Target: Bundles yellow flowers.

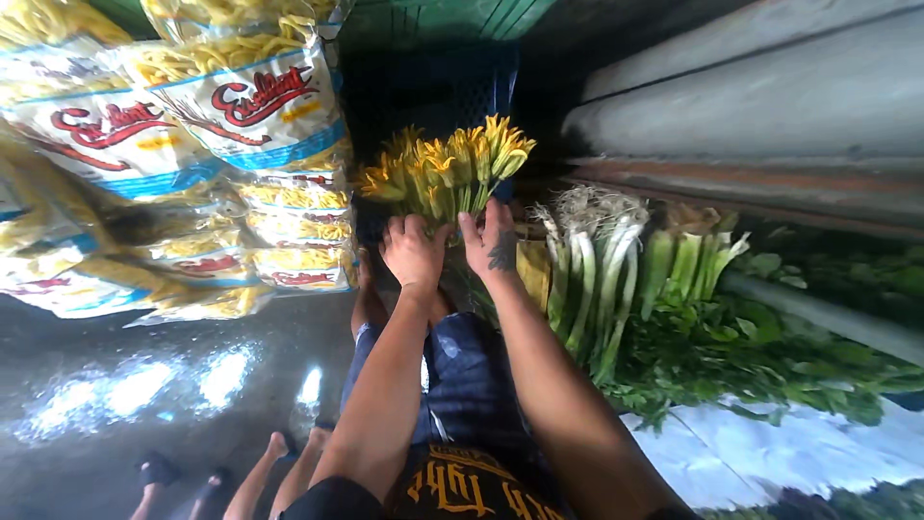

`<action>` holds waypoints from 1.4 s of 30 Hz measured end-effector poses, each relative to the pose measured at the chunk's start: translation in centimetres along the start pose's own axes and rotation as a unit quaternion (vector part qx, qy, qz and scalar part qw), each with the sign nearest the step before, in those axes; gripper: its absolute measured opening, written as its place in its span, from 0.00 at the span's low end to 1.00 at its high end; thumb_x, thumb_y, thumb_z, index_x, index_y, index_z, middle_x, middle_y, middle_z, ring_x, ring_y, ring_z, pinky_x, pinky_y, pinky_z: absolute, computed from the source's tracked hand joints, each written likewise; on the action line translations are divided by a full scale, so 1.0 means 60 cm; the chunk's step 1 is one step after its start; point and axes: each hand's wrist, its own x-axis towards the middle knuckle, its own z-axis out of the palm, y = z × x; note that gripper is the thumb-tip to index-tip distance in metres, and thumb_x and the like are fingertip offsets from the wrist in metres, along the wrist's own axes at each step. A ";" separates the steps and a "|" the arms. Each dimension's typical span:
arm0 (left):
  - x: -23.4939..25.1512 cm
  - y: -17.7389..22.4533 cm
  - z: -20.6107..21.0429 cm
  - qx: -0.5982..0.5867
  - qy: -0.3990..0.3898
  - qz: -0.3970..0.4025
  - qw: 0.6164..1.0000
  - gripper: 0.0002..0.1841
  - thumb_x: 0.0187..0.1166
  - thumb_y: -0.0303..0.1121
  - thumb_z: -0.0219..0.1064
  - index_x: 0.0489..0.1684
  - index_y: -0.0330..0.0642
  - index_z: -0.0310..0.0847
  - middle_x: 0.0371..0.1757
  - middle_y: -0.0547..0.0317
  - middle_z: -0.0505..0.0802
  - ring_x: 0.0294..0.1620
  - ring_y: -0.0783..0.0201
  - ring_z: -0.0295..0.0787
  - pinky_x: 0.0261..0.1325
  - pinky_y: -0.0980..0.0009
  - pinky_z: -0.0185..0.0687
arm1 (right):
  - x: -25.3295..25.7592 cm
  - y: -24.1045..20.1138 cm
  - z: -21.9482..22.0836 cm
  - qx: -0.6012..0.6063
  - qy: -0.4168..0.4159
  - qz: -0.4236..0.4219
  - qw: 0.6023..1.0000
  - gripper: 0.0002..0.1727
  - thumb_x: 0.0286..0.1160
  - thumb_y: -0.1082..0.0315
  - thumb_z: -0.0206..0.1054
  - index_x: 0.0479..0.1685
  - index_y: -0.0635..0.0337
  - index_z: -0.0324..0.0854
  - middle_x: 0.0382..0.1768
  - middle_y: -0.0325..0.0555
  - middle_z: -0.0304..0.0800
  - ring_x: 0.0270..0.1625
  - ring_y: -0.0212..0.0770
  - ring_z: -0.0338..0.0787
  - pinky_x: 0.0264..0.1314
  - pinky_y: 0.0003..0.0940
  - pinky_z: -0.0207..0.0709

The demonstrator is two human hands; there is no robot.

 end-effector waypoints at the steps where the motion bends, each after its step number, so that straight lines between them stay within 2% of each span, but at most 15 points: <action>1: -0.001 -0.001 0.001 0.001 0.002 -0.002 1.000 0.25 0.66 0.64 0.77 0.43 0.54 0.87 0.56 0.50 0.89 0.62 0.44 0.85 0.58 0.40 0.81 | 0.002 -0.005 -0.002 0.000 -0.004 0.012 1.000 0.38 0.81 0.43 0.67 0.77 0.67 0.72 0.65 0.67 0.81 0.62 0.62 0.87 0.63 0.59 0.83; 4: -0.008 -0.009 0.001 0.014 0.017 0.004 1.000 0.23 0.68 0.65 0.75 0.46 0.57 0.91 0.60 0.49 0.88 0.63 0.44 0.85 0.62 0.39 0.78 | 0.006 -0.013 -0.006 -0.008 -0.021 0.026 0.999 0.39 0.72 0.48 0.76 0.75 0.69 0.73 0.66 0.69 0.80 0.65 0.65 0.86 0.64 0.62 0.82; 7: -0.007 -0.013 -0.003 0.022 0.022 0.025 0.999 0.18 0.74 0.55 0.73 0.45 0.52 0.92 0.59 0.50 0.90 0.62 0.45 0.87 0.60 0.39 0.79 | 0.011 -0.013 -0.004 -0.003 0.004 -0.006 1.000 0.30 0.76 0.58 0.74 0.72 0.68 0.76 0.61 0.67 0.83 0.59 0.62 0.88 0.59 0.59 0.84; 10: -0.008 -0.010 0.000 0.013 0.029 0.026 0.999 0.17 0.75 0.53 0.73 0.44 0.49 0.90 0.56 0.50 0.89 0.59 0.47 0.87 0.55 0.42 0.82 | 0.021 -0.011 0.000 -0.017 0.008 -0.005 1.000 0.30 0.77 0.61 0.72 0.75 0.67 0.75 0.61 0.65 0.84 0.60 0.60 0.88 0.63 0.56 0.83; 13: -0.005 -0.004 0.006 0.001 0.013 0.023 1.000 0.19 0.75 0.56 0.73 0.43 0.49 0.89 0.57 0.49 0.88 0.58 0.46 0.87 0.57 0.41 0.82 | 0.030 -0.018 -0.005 -0.028 -0.034 0.020 0.999 0.32 0.80 0.61 0.71 0.80 0.67 0.71 0.67 0.65 0.82 0.69 0.61 0.84 0.71 0.56 0.80; 18: -0.005 0.009 0.009 -0.023 0.040 0.035 0.998 0.19 0.75 0.56 0.74 0.41 0.49 0.86 0.56 0.50 0.86 0.58 0.46 0.85 0.55 0.42 0.81 | 0.042 -0.010 -0.022 0.000 -0.091 0.036 0.995 0.34 0.80 0.53 0.68 0.79 0.67 0.71 0.69 0.65 0.80 0.73 0.60 0.81 0.76 0.57 0.75; 21: -0.010 0.006 0.005 -0.026 0.030 0.017 0.999 0.22 0.76 0.59 0.71 0.49 0.51 0.86 0.60 0.50 0.86 0.61 0.46 0.85 0.57 0.41 0.81 | 0.040 0.000 -0.022 0.004 -0.082 0.030 0.996 0.35 0.79 0.51 0.69 0.78 0.67 0.71 0.68 0.64 0.80 0.72 0.58 0.82 0.74 0.56 0.76; 23: -0.022 0.002 0.006 -0.035 0.050 0.026 0.998 0.25 0.76 0.61 0.69 0.53 0.50 0.84 0.56 0.50 0.88 0.58 0.47 0.86 0.56 0.44 0.82 | 0.037 0.003 -0.019 0.013 -0.061 0.022 0.998 0.36 0.76 0.51 0.71 0.77 0.67 0.72 0.67 0.63 0.82 0.69 0.57 0.84 0.73 0.54 0.78; 25: -0.040 0.000 0.011 -0.045 0.046 0.063 0.996 0.22 0.73 0.56 0.73 0.49 0.47 0.87 0.49 0.52 0.91 0.50 0.51 0.90 0.51 0.46 0.85 | 0.034 0.003 -0.016 0.034 -0.037 0.028 0.998 0.37 0.75 0.51 0.74 0.76 0.68 0.71 0.64 0.64 0.83 0.64 0.55 0.86 0.68 0.51 0.81; 28: -0.054 0.001 0.030 -0.034 -0.001 0.103 0.994 0.14 0.66 0.40 0.77 0.47 0.48 0.90 0.48 0.56 0.94 0.50 0.53 0.92 0.52 0.48 0.84 | 0.028 0.002 -0.015 0.038 -0.016 0.038 0.998 0.38 0.78 0.49 0.71 0.78 0.68 0.70 0.63 0.62 0.83 0.58 0.52 0.88 0.61 0.46 0.84; 33: -0.034 0.020 0.037 -0.015 0.008 0.129 0.992 0.09 0.73 0.37 0.75 0.46 0.49 0.91 0.47 0.55 0.95 0.51 0.52 0.92 0.53 0.47 0.84 | 0.037 0.002 -0.028 0.013 -0.025 0.020 0.999 0.36 0.78 0.53 0.72 0.79 0.68 0.71 0.64 0.63 0.85 0.65 0.58 0.87 0.70 0.54 0.80; 36: -0.036 0.023 0.033 -0.013 -0.007 0.115 0.993 0.10 0.73 0.38 0.75 0.48 0.50 0.89 0.50 0.55 0.94 0.55 0.52 0.91 0.56 0.46 0.84 | 0.046 -0.002 -0.029 0.002 -0.050 0.014 0.999 0.34 0.79 0.56 0.71 0.80 0.66 0.70 0.63 0.62 0.85 0.66 0.57 0.86 0.71 0.54 0.80; 38: -0.038 0.016 0.022 -0.034 0.008 0.100 0.994 0.16 0.71 0.43 0.75 0.52 0.48 0.87 0.53 0.52 0.91 0.57 0.50 0.89 0.56 0.47 0.84 | 0.049 -0.008 -0.031 0.000 -0.066 0.021 0.998 0.34 0.79 0.57 0.71 0.80 0.67 0.69 0.63 0.61 0.85 0.65 0.57 0.87 0.71 0.54 0.80; 40: -0.034 0.009 -0.001 -0.051 0.018 0.022 0.998 0.25 0.77 0.52 0.71 0.60 0.41 0.83 0.59 0.43 0.89 0.58 0.45 0.88 0.57 0.45 0.85 | 0.053 -0.013 -0.035 0.006 -0.073 0.036 0.997 0.35 0.78 0.54 0.71 0.78 0.67 0.70 0.63 0.61 0.85 0.64 0.56 0.87 0.69 0.54 0.81; 42: -0.016 -0.003 -0.020 -0.055 -0.008 -0.075 0.996 0.30 0.81 0.55 0.66 0.71 0.41 0.76 0.65 0.40 0.86 0.60 0.43 0.89 0.56 0.43 0.87 | 0.054 -0.015 -0.037 0.009 -0.069 0.046 0.997 0.35 0.77 0.50 0.71 0.76 0.67 0.72 0.64 0.61 0.85 0.63 0.55 0.88 0.68 0.54 0.82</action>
